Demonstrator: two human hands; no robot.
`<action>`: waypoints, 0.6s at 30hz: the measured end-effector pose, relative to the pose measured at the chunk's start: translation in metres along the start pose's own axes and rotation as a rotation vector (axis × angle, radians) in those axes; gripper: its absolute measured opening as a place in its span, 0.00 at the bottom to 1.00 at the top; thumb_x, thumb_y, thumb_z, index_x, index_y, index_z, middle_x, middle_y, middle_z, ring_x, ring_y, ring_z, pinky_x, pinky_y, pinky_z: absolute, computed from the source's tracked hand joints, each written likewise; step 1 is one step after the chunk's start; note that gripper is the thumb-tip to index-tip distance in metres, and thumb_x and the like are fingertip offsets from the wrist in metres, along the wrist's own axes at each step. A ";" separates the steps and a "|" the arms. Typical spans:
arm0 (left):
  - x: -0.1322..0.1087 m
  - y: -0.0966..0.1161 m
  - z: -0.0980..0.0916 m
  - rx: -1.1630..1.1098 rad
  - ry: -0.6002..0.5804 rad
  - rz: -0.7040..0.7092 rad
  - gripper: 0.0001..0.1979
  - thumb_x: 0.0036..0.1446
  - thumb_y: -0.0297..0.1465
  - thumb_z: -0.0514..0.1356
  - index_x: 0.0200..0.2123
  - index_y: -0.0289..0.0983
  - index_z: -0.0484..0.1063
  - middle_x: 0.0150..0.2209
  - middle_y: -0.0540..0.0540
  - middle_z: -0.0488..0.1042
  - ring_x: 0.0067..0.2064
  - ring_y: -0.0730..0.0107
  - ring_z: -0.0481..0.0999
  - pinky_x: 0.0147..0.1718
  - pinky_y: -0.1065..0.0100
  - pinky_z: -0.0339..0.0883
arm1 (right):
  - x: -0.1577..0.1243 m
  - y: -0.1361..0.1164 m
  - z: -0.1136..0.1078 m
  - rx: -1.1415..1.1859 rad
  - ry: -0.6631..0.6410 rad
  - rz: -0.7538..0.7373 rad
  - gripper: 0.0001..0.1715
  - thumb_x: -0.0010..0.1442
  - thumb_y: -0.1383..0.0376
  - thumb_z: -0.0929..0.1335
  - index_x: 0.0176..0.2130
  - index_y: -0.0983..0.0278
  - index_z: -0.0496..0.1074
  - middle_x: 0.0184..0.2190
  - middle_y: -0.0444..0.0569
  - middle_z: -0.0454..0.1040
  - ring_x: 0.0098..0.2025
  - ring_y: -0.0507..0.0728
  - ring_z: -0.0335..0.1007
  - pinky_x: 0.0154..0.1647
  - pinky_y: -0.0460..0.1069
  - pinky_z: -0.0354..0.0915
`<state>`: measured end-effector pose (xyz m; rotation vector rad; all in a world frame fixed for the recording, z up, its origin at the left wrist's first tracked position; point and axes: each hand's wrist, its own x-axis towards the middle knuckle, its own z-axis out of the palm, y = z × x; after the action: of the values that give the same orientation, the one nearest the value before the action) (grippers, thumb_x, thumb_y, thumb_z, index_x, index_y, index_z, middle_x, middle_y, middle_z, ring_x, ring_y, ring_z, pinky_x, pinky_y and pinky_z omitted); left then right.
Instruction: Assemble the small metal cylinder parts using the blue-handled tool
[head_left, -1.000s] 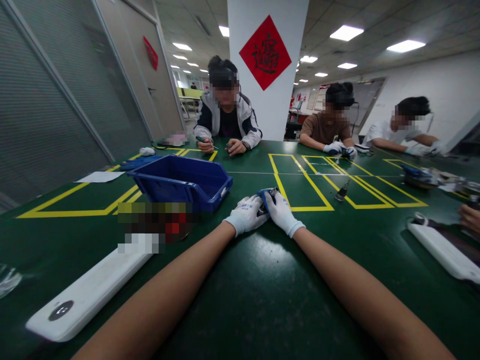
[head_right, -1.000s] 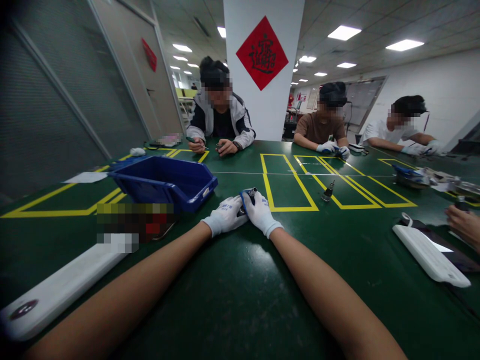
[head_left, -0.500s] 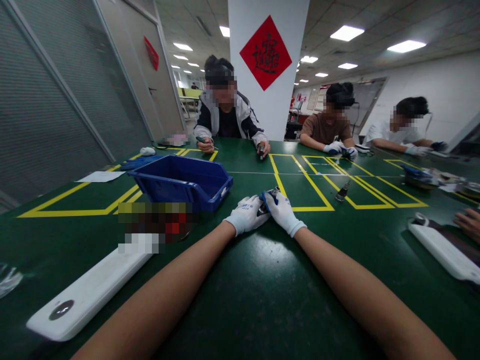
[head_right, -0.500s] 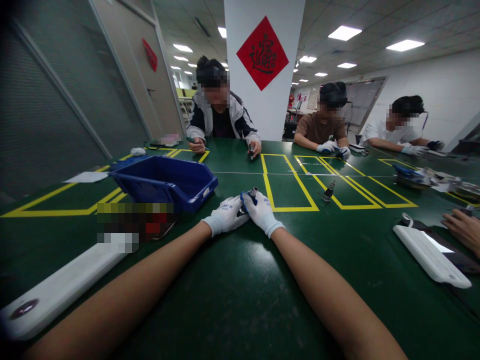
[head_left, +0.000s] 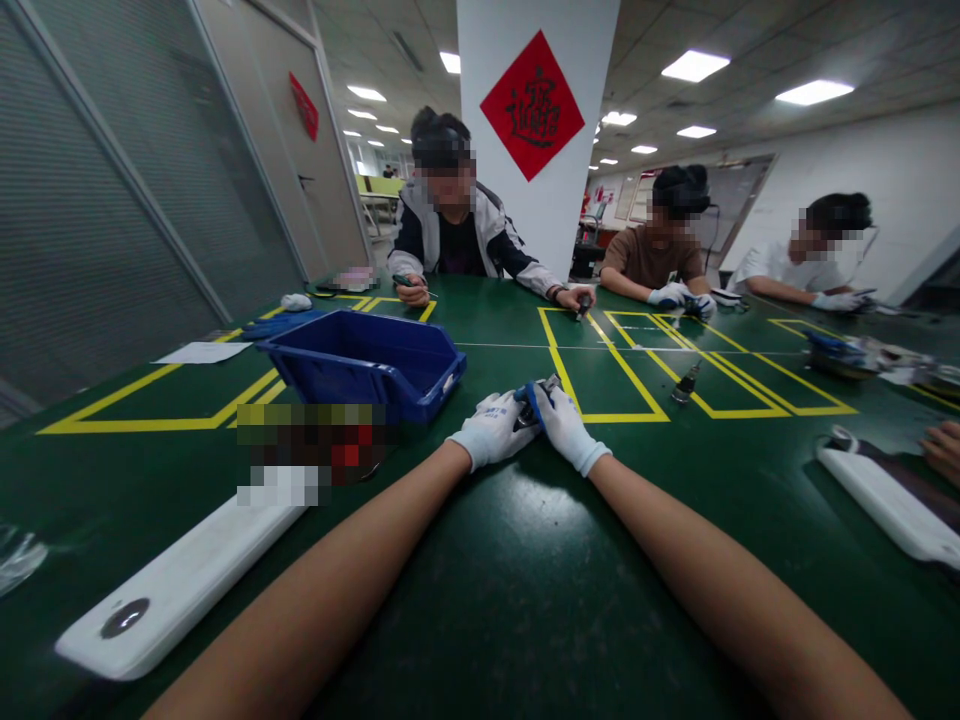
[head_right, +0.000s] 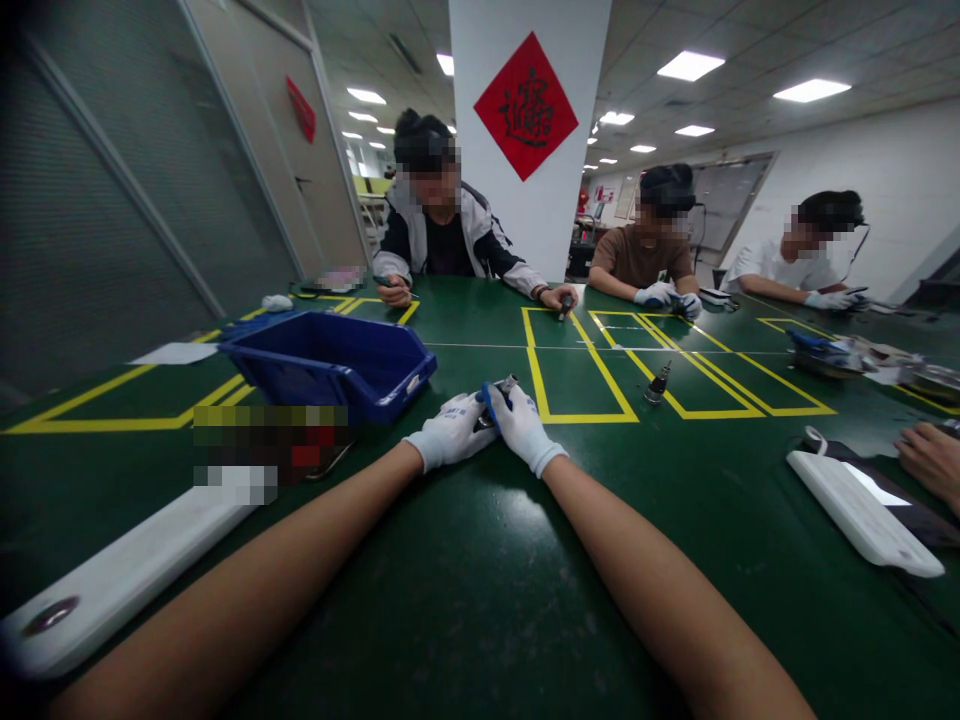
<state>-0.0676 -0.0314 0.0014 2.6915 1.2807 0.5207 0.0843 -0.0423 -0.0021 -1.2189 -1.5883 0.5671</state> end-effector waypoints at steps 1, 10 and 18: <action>0.000 0.000 0.000 -0.004 0.004 0.008 0.29 0.57 0.48 0.49 0.58 0.41 0.58 0.56 0.42 0.65 0.57 0.56 0.64 0.59 0.56 0.52 | 0.001 0.002 0.000 0.031 -0.007 0.024 0.27 0.60 0.46 0.58 0.37 0.63 0.73 0.34 0.48 0.75 0.38 0.55 0.71 0.41 0.50 0.66; -0.001 0.003 -0.002 -0.010 -0.026 -0.038 0.29 0.57 0.50 0.49 0.56 0.40 0.60 0.56 0.42 0.65 0.57 0.55 0.64 0.59 0.55 0.52 | 0.003 0.003 0.000 0.142 -0.112 -0.027 0.25 0.61 0.48 0.59 0.42 0.62 0.74 0.39 0.48 0.75 0.42 0.55 0.71 0.47 0.50 0.65; -0.002 0.006 -0.002 0.004 -0.014 -0.046 0.30 0.57 0.50 0.47 0.58 0.40 0.57 0.57 0.42 0.64 0.58 0.56 0.63 0.59 0.56 0.52 | 0.000 0.003 0.001 0.226 -0.123 -0.026 0.24 0.62 0.50 0.58 0.44 0.59 0.73 0.42 0.46 0.74 0.45 0.55 0.69 0.49 0.51 0.65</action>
<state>-0.0652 -0.0369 0.0048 2.6567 1.3380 0.4937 0.0849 -0.0407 -0.0050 -1.0088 -1.5916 0.7950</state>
